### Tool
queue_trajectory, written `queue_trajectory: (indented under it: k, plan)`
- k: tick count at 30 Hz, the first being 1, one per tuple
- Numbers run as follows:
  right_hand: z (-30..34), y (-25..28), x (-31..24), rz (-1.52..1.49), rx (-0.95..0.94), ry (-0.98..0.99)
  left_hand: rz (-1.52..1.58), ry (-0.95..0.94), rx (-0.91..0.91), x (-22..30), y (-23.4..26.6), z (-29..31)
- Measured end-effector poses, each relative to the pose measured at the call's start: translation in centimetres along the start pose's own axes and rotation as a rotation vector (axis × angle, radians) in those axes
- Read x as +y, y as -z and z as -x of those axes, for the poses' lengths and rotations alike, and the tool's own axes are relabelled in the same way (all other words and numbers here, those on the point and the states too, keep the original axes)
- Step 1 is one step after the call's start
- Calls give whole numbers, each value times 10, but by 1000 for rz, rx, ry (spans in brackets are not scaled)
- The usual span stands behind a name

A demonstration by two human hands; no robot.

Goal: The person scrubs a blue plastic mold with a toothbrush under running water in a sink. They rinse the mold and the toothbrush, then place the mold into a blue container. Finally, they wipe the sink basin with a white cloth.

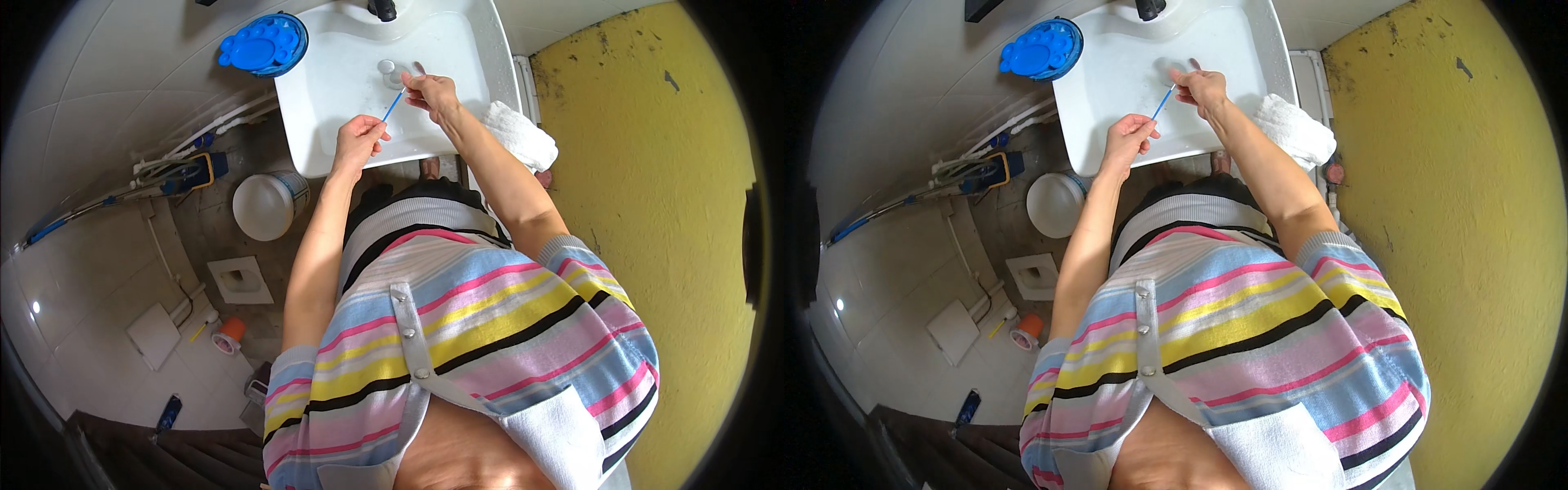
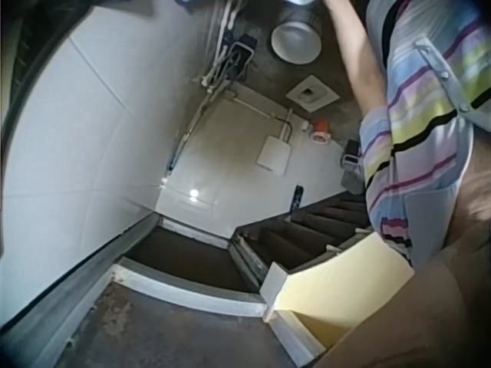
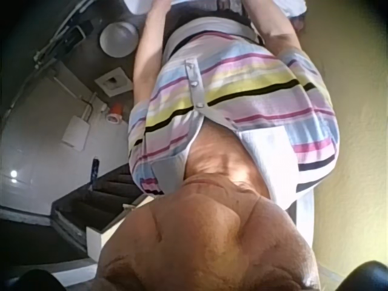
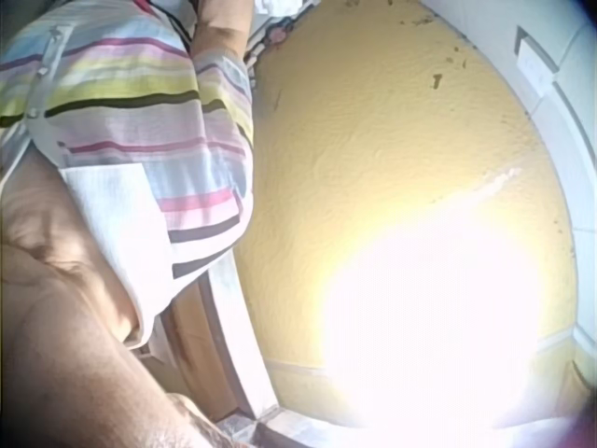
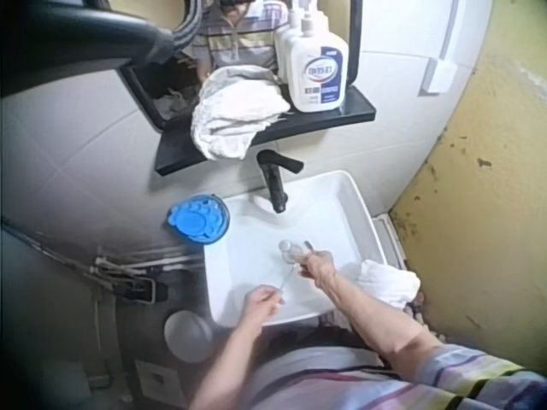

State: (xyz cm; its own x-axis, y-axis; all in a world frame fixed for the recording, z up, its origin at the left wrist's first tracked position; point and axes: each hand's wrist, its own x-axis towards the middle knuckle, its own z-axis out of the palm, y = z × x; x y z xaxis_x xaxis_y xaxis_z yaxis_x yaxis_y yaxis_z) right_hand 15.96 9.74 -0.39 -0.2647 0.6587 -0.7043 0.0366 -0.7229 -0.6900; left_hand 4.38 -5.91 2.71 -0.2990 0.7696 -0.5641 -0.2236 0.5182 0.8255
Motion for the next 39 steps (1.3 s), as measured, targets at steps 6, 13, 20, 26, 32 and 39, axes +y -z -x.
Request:
queue_trajectory:
  k: [6,13,20,26,32,39]
  plan:
    - [-10,11,14,-223,-227,-25,-11,33,80,-1,-2,-3]
    - [-2,10,16,-274,-245,-111,-14,61,52,0,-5,-12]
    - [-2,2,13,-104,-121,-96,23,116,-42,-3,-6,-14]
    - [-53,14,10,990,231,318,-64,20,74,-9,0,-6]
    - [-54,4,11,1395,73,534,-11,53,132,-12,15,0]
    - [-39,-15,5,1256,97,195,-1,89,129,-20,16,-5]
